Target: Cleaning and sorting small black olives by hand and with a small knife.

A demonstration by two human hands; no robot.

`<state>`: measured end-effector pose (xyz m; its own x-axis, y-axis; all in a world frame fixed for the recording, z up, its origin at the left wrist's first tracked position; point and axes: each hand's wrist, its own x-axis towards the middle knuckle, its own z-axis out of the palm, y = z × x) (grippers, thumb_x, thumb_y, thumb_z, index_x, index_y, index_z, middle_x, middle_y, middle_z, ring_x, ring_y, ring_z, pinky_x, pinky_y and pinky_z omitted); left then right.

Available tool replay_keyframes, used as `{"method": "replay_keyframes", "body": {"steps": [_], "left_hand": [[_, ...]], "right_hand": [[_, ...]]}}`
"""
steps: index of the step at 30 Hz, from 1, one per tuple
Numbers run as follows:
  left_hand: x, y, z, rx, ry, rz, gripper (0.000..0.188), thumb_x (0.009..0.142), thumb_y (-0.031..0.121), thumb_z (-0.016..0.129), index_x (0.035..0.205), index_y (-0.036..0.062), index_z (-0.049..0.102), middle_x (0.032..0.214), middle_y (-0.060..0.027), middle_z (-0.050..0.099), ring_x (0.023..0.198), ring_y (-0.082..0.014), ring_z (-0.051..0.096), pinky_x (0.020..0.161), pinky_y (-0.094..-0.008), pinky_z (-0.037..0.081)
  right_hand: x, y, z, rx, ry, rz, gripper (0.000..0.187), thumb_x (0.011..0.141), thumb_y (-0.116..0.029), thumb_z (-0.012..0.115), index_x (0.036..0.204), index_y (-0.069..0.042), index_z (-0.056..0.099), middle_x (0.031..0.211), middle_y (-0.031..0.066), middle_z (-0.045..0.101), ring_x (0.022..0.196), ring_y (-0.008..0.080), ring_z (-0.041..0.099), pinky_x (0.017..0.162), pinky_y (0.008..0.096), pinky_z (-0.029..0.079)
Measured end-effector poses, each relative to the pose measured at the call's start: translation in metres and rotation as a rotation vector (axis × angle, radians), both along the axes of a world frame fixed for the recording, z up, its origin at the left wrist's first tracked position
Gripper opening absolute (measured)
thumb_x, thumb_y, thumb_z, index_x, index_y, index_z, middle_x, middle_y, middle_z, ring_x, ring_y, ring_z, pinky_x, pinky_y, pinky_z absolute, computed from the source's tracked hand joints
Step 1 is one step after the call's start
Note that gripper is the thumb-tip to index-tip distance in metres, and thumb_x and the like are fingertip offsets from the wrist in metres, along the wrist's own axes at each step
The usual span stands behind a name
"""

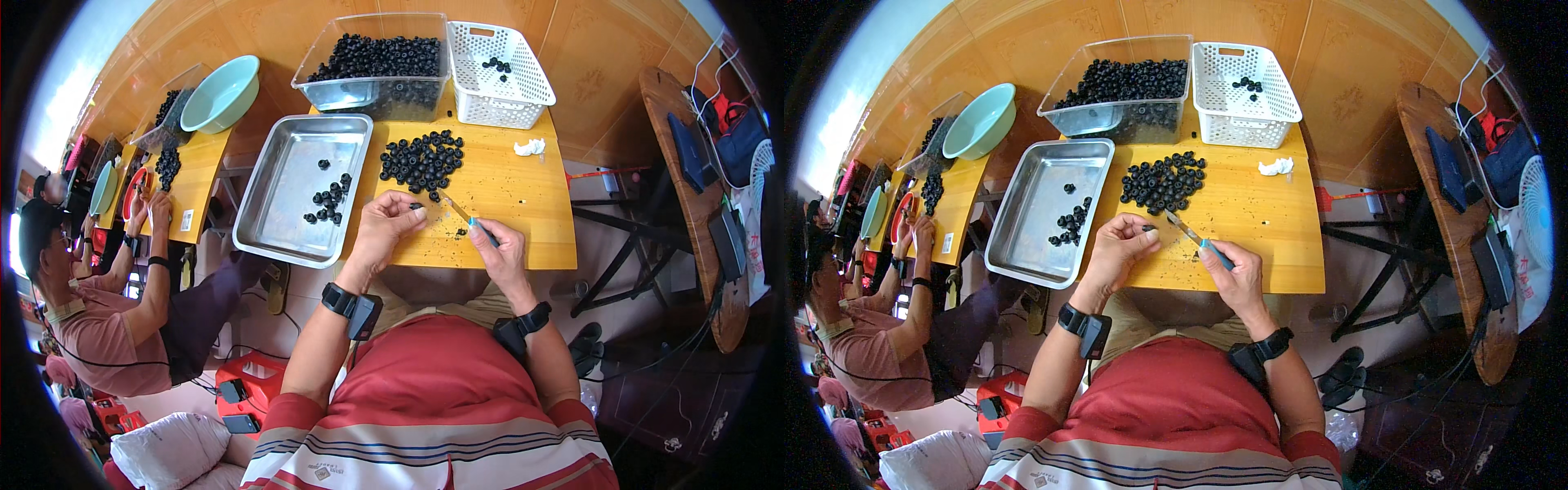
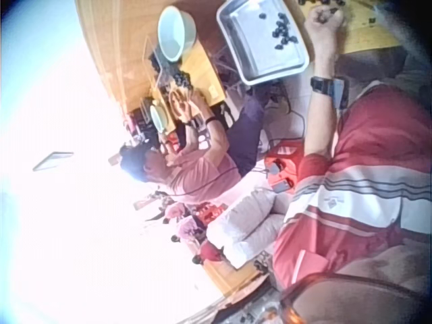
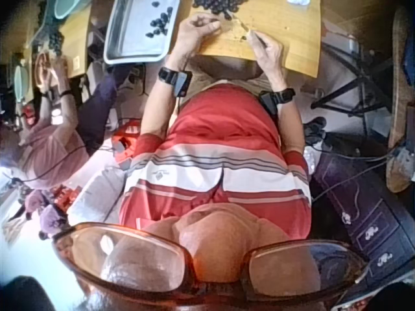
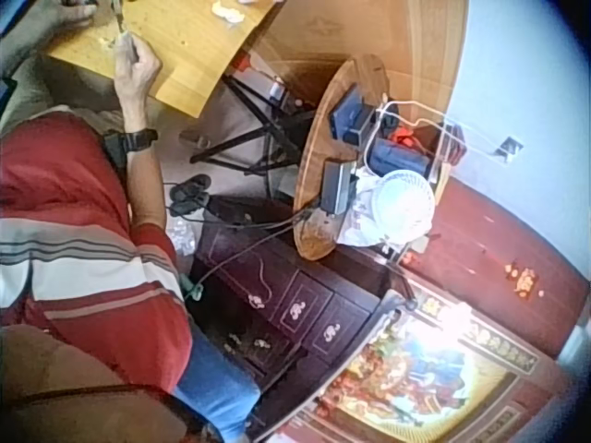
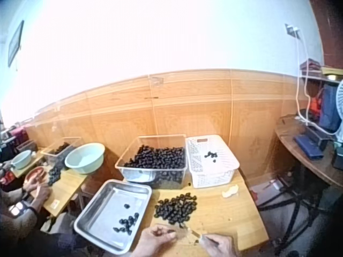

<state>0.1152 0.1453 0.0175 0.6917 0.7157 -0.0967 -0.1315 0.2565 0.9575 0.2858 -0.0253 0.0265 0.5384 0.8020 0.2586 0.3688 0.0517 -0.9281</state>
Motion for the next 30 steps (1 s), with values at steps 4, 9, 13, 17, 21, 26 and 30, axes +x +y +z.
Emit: {"method": "replay_keyframes", "body": {"steps": [4, 9, 13, 17, 21, 26, 30], "left_hand": [[0.0, -0.002, 0.005, -0.333, -0.231, 0.024, 0.011, 0.095, 0.002, 0.068, 0.105, 0.0054, 0.065, 0.099, -0.005, 0.071, 0.091, -0.015, 0.071, 0.085, -0.0299, 0.063], [-0.001, -0.003, 0.001, -0.48, -0.298, 0.027, 0.011, 0.098, 0.005, 0.065, 0.109, 0.0055, 0.066, 0.101, -0.0053, 0.071, 0.095, -0.0172, 0.072, 0.088, -0.0315, 0.063], [0.0, -0.008, -0.002, -0.525, -0.356, 0.012, 0.013, 0.099, 0.005, 0.063, 0.112, 0.0056, 0.065, 0.105, -0.0056, 0.071, 0.1, -0.0173, 0.071, 0.093, -0.0312, 0.061], [0.0, -0.013, 0.0, -0.56, -0.372, 0.035, 0.015, 0.1, 0.005, 0.062, 0.114, 0.0055, 0.065, 0.107, -0.0055, 0.07, 0.105, -0.0175, 0.069, 0.096, -0.0308, 0.06], [0.001, -0.016, 0.0, -0.58, -0.389, 0.034, 0.016, 0.1, 0.005, 0.061, 0.116, 0.0057, 0.065, 0.107, -0.0056, 0.07, 0.104, -0.0176, 0.069, 0.096, -0.0314, 0.06], [0.002, -0.02, -0.002, -0.594, -0.456, -0.02, 0.016, 0.1, 0.007, 0.062, 0.116, 0.0075, 0.065, 0.104, -0.0034, 0.07, 0.098, -0.0154, 0.069, 0.095, -0.0323, 0.06], [0.005, -0.023, -0.003, -0.61, -0.474, -0.013, 0.014, 0.1, 0.007, 0.063, 0.114, 0.0066, 0.066, 0.101, -0.0044, 0.07, 0.095, -0.0159, 0.07, 0.095, -0.0333, 0.06]], "right_hand": [[-0.001, 0.0, -0.002, 0.009, 0.007, 0.002, 0.035, 0.097, -0.03, 0.071, 0.102, 0.005, 0.074, 0.073, 0.004, 0.066, 0.068, 0.0078, 0.055, 0.061, 0.0264, 0.045], [-0.002, 0.0, 0.002, -0.002, -0.013, 0.0, 0.035, 0.097, -0.03, 0.072, 0.102, 0.004, 0.074, 0.074, 0.0041, 0.067, 0.068, 0.0078, 0.056, 0.062, 0.0263, 0.046], [-0.002, 0.0, 0.002, -0.001, -0.024, 0.001, 0.034, 0.096, -0.029, 0.072, 0.102, 0.004, 0.074, 0.077, 0.0063, 0.07, 0.07, 0.0087, 0.059, 0.063, 0.0269, 0.048], [-0.002, 0.0, 0.002, -0.009, -0.025, 0.019, 0.033, 0.096, -0.028, 0.073, 0.102, 0.004, 0.074, 0.078, 0.0085, 0.072, 0.071, 0.0095, 0.061, 0.064, 0.0274, 0.049], [-0.002, 0.0, -0.004, 0.005, -0.059, 0.039, 0.033, 0.095, -0.028, 0.073, 0.102, 0.004, 0.074, 0.081, 0.0105, 0.073, 0.071, 0.0115, 0.063, 0.064, 0.0282, 0.05], [-0.003, 0.0, -0.005, 0.036, -0.112, 0.073, 0.033, 0.094, -0.028, 0.073, 0.103, 0.004, 0.074, 0.083, 0.0147, 0.072, 0.071, 0.0189, 0.068, 0.065, 0.0311, 0.051], [-0.003, 0.0, -0.001, 0.014, -0.118, 0.083, 0.034, 0.094, -0.029, 0.073, 0.103, 0.003, 0.074, 0.081, 0.0147, 0.072, 0.071, 0.0199, 0.068, 0.065, 0.0313, 0.052]]}}
